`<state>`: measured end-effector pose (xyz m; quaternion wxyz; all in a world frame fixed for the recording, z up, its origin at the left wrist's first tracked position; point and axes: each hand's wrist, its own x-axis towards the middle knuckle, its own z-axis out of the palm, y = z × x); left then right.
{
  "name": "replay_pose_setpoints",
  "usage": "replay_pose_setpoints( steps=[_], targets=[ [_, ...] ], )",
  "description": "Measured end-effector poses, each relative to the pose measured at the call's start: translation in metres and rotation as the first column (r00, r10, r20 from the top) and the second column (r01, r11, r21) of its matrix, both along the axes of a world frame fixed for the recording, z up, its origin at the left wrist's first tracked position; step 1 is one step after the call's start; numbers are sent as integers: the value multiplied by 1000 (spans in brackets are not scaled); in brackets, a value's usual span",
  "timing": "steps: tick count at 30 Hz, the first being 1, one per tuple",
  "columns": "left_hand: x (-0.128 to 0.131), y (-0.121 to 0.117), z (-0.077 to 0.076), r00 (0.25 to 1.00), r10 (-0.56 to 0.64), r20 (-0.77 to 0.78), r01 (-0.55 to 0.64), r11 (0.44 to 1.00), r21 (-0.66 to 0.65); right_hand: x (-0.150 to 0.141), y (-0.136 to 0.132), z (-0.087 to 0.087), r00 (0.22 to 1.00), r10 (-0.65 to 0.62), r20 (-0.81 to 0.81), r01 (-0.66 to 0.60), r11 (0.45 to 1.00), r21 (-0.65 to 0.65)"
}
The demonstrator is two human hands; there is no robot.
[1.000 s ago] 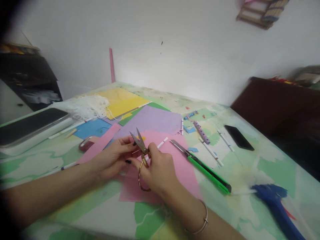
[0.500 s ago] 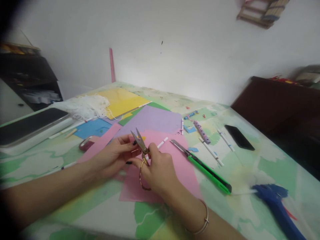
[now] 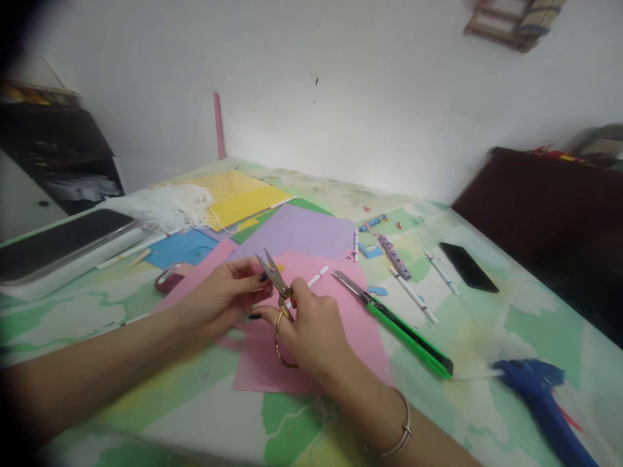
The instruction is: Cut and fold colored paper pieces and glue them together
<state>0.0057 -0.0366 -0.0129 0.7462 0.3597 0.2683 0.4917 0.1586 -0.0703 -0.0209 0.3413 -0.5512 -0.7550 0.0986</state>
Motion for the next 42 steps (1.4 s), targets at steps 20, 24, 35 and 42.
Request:
replay_pose_setpoints(
  steps=[20,24,35,42],
  targets=[
    [-3,2,5,992,54,-113,-47,997,67,3,0,2,999,-12,47,14,1000,-25],
    [-4,3,3,990,53,-134,-42,996,85,4,1,1,997,-13,75,13,1000,5],
    [-6,4,6,979,69,-190,-53,995,89,6,2,2,997,-1,81,4,999,-37],
    [-8,6,4,970,71,-233,-45,992,114,9,2,1,996,3,89,0,999,-38]
  ],
)
